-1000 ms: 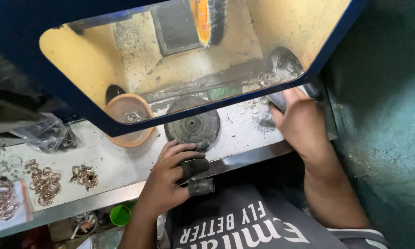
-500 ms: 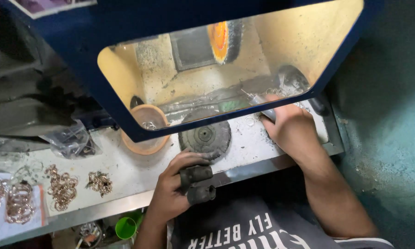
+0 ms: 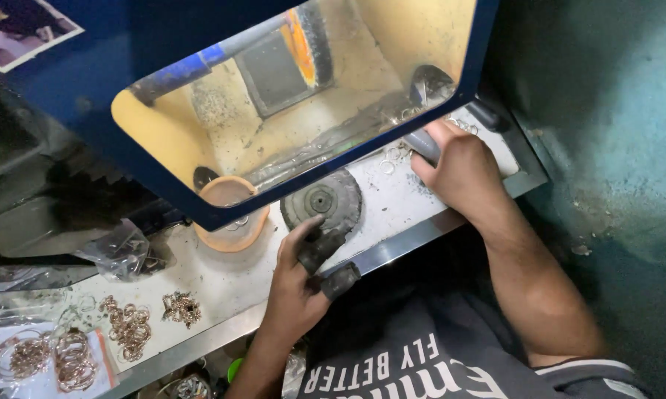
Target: A person uses a handheld rotary tool to grind and smooth small jewelry rings at a workshop bench.
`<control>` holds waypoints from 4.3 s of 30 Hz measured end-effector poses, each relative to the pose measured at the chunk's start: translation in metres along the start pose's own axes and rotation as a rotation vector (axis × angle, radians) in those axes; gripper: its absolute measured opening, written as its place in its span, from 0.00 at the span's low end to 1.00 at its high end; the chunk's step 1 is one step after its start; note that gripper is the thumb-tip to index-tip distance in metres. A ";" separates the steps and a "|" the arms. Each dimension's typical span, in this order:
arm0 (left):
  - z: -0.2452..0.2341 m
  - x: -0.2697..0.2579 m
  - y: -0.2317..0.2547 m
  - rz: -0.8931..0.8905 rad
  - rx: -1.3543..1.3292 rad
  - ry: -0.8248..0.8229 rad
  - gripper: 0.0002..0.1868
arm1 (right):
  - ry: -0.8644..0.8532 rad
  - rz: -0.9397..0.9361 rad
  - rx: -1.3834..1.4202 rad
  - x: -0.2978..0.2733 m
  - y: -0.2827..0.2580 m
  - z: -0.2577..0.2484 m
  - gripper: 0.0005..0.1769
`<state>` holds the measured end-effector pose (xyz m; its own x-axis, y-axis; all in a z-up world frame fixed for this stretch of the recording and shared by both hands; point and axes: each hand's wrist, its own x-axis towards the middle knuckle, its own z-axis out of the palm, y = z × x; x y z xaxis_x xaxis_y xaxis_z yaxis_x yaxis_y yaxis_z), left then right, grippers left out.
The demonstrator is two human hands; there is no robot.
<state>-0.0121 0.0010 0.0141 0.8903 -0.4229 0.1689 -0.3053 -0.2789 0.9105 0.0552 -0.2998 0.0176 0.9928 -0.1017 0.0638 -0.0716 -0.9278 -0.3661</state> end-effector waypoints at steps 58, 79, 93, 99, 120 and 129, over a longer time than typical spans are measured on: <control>0.032 0.044 -0.018 0.021 0.469 0.322 0.11 | -0.275 -0.250 0.065 -0.012 -0.075 0.013 0.53; 0.025 0.042 -0.001 0.014 0.515 0.269 0.10 | -0.050 -0.254 0.003 -0.025 -0.052 0.043 0.54; 0.028 0.041 -0.029 -0.008 0.476 0.225 0.09 | -0.108 -0.065 0.466 -0.030 -0.029 0.002 0.28; 0.027 0.037 -0.041 -0.003 0.250 0.256 0.12 | -0.098 0.002 0.435 -0.034 -0.015 0.007 0.25; 0.028 0.099 -0.021 0.030 0.474 0.047 0.17 | -0.224 -0.068 0.060 -0.022 -0.021 0.023 0.21; 0.030 0.094 -0.033 0.022 0.457 0.056 0.19 | -0.217 -0.055 0.034 -0.020 -0.022 0.021 0.21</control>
<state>0.0713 -0.0549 -0.0112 0.8948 -0.3893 0.2184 -0.4312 -0.6273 0.6485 0.0388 -0.2703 0.0050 0.9928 0.0321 -0.1152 -0.0166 -0.9170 -0.3986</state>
